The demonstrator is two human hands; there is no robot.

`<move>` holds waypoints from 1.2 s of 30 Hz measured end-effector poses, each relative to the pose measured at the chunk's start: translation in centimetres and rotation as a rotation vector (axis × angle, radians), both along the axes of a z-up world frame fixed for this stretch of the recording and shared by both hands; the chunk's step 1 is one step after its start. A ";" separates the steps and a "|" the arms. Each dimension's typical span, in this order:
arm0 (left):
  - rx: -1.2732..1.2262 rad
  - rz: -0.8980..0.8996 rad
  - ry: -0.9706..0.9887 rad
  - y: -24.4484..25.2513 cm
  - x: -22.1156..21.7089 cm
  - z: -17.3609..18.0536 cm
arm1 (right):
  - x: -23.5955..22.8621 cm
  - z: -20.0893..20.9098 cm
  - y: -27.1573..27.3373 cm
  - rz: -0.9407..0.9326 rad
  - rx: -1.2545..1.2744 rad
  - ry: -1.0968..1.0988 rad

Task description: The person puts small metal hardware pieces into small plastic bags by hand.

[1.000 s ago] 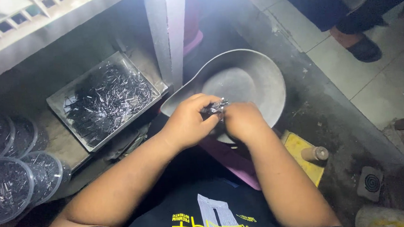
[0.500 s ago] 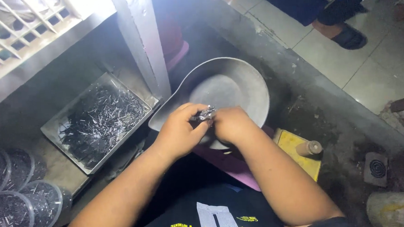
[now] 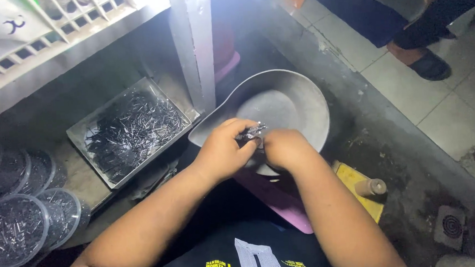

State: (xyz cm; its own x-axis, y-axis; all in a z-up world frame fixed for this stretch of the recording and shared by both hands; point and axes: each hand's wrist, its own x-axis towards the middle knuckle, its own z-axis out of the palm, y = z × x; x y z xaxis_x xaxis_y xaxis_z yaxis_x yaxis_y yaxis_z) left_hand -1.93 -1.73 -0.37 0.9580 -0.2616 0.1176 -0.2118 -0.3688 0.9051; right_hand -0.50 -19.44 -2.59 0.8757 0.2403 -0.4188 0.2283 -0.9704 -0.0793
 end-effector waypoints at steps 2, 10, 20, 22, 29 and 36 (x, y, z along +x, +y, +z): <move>0.010 0.007 0.001 -0.1 -0.4 0.0 | -0.3 -0.5 -0.2 0.010 -0.010 -0.012; 0.046 0.088 0.037 -0.6 -1.1 -0.5 | -1.2 -1.5 0.1 -0.031 -0.011 -0.114; 0.062 0.098 0.029 -0.6 -1.4 -0.7 | -1.9 -1.4 0.3 -0.071 -0.040 -0.182; 0.067 0.096 0.040 -0.5 -1.4 -0.7 | -1.8 -2.0 0.3 -0.070 -0.050 -0.191; 0.060 0.081 0.027 -0.1 -1.4 -0.8 | -1.1 -4.0 -0.2 -0.048 -0.042 -0.157; 0.067 0.064 0.008 0.7 -1.3 0.0 | -1.4 3.0 0.8 -0.087 0.054 -0.029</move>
State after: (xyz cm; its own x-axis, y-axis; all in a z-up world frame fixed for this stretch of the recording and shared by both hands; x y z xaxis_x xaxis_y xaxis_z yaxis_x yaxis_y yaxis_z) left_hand -3.21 -1.01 -0.41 0.9738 -0.2069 0.0945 -0.1791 -0.4414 0.8792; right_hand -1.91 -18.64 0.45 0.9057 0.1841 -0.3818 0.1462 -0.9812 -0.1262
